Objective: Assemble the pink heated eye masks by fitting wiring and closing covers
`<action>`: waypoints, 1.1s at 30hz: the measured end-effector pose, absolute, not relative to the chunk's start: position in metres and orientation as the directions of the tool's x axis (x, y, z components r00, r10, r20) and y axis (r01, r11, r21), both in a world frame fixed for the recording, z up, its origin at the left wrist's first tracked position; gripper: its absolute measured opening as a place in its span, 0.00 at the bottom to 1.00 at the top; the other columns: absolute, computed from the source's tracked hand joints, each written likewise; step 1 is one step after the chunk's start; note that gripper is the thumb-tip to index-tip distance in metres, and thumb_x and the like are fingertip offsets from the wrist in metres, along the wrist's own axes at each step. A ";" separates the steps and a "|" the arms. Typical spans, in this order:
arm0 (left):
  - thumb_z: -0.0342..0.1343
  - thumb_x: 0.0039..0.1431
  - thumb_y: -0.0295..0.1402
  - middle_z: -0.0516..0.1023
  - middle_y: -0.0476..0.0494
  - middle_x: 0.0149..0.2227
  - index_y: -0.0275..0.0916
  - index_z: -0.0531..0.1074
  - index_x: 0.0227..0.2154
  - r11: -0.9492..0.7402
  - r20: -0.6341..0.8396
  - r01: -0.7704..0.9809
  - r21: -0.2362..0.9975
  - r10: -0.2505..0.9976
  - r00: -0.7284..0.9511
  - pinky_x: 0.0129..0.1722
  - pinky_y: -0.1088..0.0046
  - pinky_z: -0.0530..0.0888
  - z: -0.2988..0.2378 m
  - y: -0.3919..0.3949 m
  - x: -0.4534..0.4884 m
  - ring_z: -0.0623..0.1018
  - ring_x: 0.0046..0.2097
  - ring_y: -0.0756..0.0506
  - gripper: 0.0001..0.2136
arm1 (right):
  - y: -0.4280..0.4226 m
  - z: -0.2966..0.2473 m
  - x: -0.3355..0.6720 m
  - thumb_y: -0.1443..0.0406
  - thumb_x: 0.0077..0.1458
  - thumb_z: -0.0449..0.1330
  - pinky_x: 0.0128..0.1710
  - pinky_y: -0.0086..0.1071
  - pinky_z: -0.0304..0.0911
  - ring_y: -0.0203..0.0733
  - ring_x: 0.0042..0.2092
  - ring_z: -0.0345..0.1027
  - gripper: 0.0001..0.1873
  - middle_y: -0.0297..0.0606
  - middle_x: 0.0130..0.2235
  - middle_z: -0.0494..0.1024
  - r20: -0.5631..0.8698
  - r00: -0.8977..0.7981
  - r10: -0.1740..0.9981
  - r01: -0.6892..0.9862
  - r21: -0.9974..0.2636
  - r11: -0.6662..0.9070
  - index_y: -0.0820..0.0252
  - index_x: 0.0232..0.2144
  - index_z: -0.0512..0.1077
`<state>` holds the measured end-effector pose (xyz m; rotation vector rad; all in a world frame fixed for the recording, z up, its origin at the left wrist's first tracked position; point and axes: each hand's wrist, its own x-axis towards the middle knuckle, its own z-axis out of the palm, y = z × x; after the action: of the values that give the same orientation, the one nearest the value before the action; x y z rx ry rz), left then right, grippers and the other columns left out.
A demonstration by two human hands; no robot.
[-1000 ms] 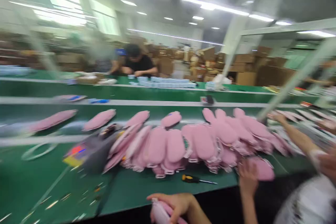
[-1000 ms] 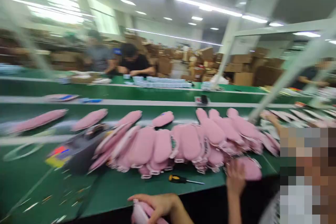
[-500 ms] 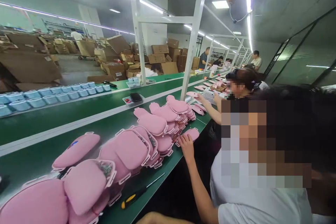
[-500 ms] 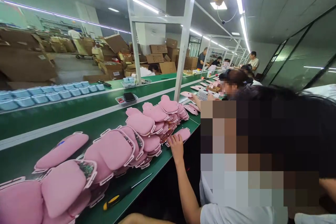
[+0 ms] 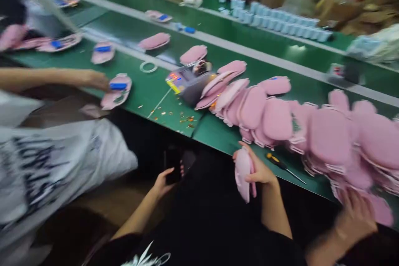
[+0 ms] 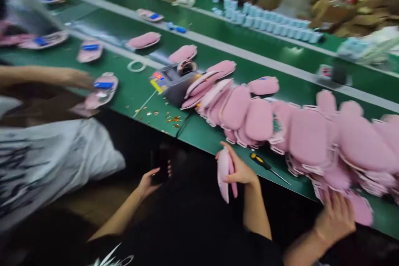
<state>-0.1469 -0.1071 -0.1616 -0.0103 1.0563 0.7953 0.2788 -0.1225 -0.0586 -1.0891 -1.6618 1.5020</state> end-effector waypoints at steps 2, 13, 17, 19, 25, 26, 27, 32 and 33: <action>0.62 0.74 0.42 0.80 0.39 0.52 0.36 0.75 0.57 0.699 -0.790 -0.623 0.350 0.578 0.205 0.47 0.60 0.84 -0.167 -0.120 -0.172 0.82 0.47 0.42 0.17 | -0.113 -0.052 0.272 0.32 0.50 0.71 0.61 0.49 0.71 0.52 0.58 0.73 0.67 0.48 0.63 0.73 -0.085 -0.501 0.861 0.048 -0.996 -0.071 0.48 0.78 0.45; 0.63 0.73 0.44 0.80 0.37 0.56 0.37 0.75 0.59 0.719 -0.736 -0.605 0.343 0.606 0.303 0.53 0.53 0.83 -0.198 -0.112 -0.185 0.82 0.52 0.39 0.20 | -0.105 -0.041 0.280 0.40 0.41 0.80 0.59 0.53 0.72 0.57 0.62 0.71 0.75 0.50 0.63 0.71 -0.236 -0.545 0.804 -0.326 -0.824 -0.463 0.45 0.79 0.44; 0.64 0.72 0.43 0.79 0.36 0.59 0.37 0.75 0.59 0.746 -0.744 -0.564 0.354 0.590 0.314 0.56 0.50 0.82 -0.203 -0.111 -0.188 0.82 0.56 0.37 0.19 | -0.104 -0.032 0.277 0.43 0.41 0.82 0.62 0.52 0.70 0.58 0.64 0.68 0.74 0.50 0.64 0.71 -0.278 -0.557 0.783 -0.343 -0.782 -0.521 0.45 0.79 0.46; 0.64 0.72 0.43 0.79 0.36 0.59 0.37 0.76 0.58 0.759 -0.746 -0.542 0.360 0.583 0.320 0.57 0.50 0.82 -0.205 -0.110 -0.188 0.82 0.56 0.37 0.19 | -0.105 -0.030 0.276 0.43 0.40 0.82 0.61 0.52 0.71 0.59 0.65 0.67 0.74 0.51 0.63 0.71 -0.285 -0.542 0.791 -0.357 -0.774 -0.523 0.47 0.78 0.47; 0.64 0.72 0.41 0.80 0.37 0.57 0.37 0.76 0.57 0.774 -0.767 -0.484 0.408 0.578 0.277 0.55 0.52 0.83 -0.216 -0.102 -0.183 0.82 0.54 0.38 0.17 | -0.104 -0.030 0.276 0.45 0.41 0.82 0.61 0.52 0.70 0.59 0.66 0.67 0.74 0.51 0.63 0.70 -0.284 -0.560 0.779 -0.346 -0.774 -0.530 0.46 0.79 0.45; 0.64 0.72 0.41 0.80 0.37 0.57 0.37 0.76 0.56 0.774 -0.772 -0.476 0.418 0.579 0.262 0.55 0.53 0.83 -0.218 -0.102 -0.181 0.83 0.54 0.39 0.17 | -0.104 -0.030 0.277 0.45 0.41 0.82 0.62 0.52 0.69 0.59 0.65 0.67 0.75 0.51 0.64 0.70 -0.286 -0.563 0.775 -0.343 -0.773 -0.534 0.46 0.79 0.45; 0.64 0.72 0.40 0.81 0.37 0.56 0.36 0.76 0.56 0.774 -0.777 -0.467 0.427 0.578 0.248 0.54 0.53 0.83 -0.220 -0.101 -0.180 0.83 0.53 0.39 0.17 | -0.104 -0.030 0.277 0.45 0.41 0.82 0.62 0.53 0.69 0.59 0.65 0.67 0.75 0.51 0.64 0.70 -0.289 -0.564 0.773 -0.341 -0.771 -0.537 0.46 0.79 0.45; 0.64 0.72 0.39 0.81 0.38 0.54 0.36 0.77 0.55 0.782 -0.794 -0.428 0.453 0.572 0.206 0.51 0.57 0.84 -0.222 -0.099 -0.176 0.83 0.50 0.41 0.15 | -0.103 -0.030 0.277 0.44 0.41 0.82 0.61 0.51 0.70 0.58 0.64 0.68 0.75 0.51 0.64 0.69 -0.301 -0.565 0.768 -0.338 -0.764 -0.549 0.45 0.79 0.45; 0.64 0.72 0.39 0.81 0.39 0.53 0.36 0.77 0.54 0.783 -0.795 -0.422 0.458 0.573 0.200 0.50 0.57 0.84 -0.222 -0.099 -0.175 0.83 0.50 0.41 0.14 | -0.103 -0.030 0.277 0.44 0.41 0.82 0.60 0.50 0.71 0.57 0.64 0.68 0.75 0.50 0.63 0.69 -0.301 -0.564 0.769 -0.334 -0.769 -0.546 0.45 0.79 0.45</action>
<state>-0.1754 -0.0985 -0.2217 0.1501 1.1795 0.6987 0.2771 -0.1030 -0.0303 -0.8411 -0.8784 2.1313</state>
